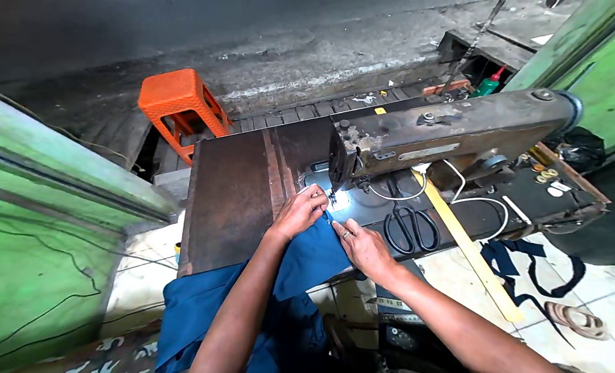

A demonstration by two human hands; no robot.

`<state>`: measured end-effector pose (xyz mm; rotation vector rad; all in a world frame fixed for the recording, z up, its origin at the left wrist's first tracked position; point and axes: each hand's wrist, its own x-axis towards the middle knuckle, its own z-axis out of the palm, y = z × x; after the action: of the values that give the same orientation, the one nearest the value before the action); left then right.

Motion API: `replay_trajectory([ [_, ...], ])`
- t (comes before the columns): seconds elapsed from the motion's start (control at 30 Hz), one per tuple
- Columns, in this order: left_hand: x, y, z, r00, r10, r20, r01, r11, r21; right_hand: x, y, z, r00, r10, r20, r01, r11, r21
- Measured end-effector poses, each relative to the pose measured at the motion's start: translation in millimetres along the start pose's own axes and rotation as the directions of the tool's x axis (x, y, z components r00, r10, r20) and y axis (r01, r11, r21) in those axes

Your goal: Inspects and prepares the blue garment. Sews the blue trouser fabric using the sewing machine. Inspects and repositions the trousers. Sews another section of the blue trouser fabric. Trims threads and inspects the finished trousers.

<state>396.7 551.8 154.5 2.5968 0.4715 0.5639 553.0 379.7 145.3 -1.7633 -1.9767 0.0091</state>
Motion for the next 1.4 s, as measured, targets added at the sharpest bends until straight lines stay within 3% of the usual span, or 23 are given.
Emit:
replay_trajectory([
  [0.13, -3, 14, -20, 0.984, 0.037, 0.175, -0.052, 0.995, 0.081, 4, -2, -5, 0.999, -0.002, 0.050, 0.002, 1.000, -0.002],
  [0.27, -2, 30, -40, 0.929, -0.050, 0.367, 0.003, 0.992, 0.127, 4, 2, -2, 0.999, 0.029, 0.013, -0.030, 0.998, 0.051],
  [0.43, 7, 32, -50, 0.896, 0.002, 0.443, 0.070, 0.987, -0.147, 6, 2, -4, 0.998, 0.057, -0.001, -0.056, 0.991, 0.120],
  [0.47, 10, 36, -54, 0.869, -0.062, 0.491, 0.129, 0.986, -0.105, 6, 1, -6, 0.998, 0.065, 0.022, -0.067, 0.990, 0.127],
  [0.53, 20, 50, -59, 0.770, -0.284, 0.571, 0.227, 0.959, 0.170, 7, 2, -9, 0.993, 0.082, 0.080, -0.093, 0.986, 0.135],
  [0.6, 29, 62, -53, 0.686, -0.475, 0.551, 0.278, 0.871, 0.404, 7, 1, -12, 0.987, 0.088, 0.135, -0.105, 0.986, 0.127],
  [0.67, 33, 67, -46, 0.670, -0.548, 0.501, 0.321, 0.822, 0.471, 8, 0, -12, 0.985, 0.082, 0.153, -0.101, 0.988, 0.117],
  [0.77, 35, 74, -39, 0.684, -0.585, 0.436, 0.358, 0.790, 0.498, 7, -2, -12, 0.984, 0.073, 0.160, -0.087, 0.992, 0.086],
  [0.93, 23, 72, -35, 0.797, -0.512, 0.319, 0.339, 0.817, 0.466, 7, -7, -17, 0.964, 0.096, 0.248, -0.115, 0.991, 0.064],
  [1.1, 20, 58, -42, 0.749, -0.514, 0.419, 0.386, 0.852, 0.354, 5, -5, -14, 0.978, 0.094, 0.188, -0.111, 0.990, 0.084],
  [1.2, 25, 52, -45, 0.753, -0.467, 0.465, 0.370, 0.883, 0.288, 4, -2, -10, 0.990, 0.074, 0.118, -0.088, 0.989, 0.118],
  [1.4, 19, 39, -35, 0.895, -0.297, 0.332, 0.203, 0.935, 0.290, 4, -3, -11, 0.984, 0.077, 0.160, -0.093, 0.991, 0.093],
])
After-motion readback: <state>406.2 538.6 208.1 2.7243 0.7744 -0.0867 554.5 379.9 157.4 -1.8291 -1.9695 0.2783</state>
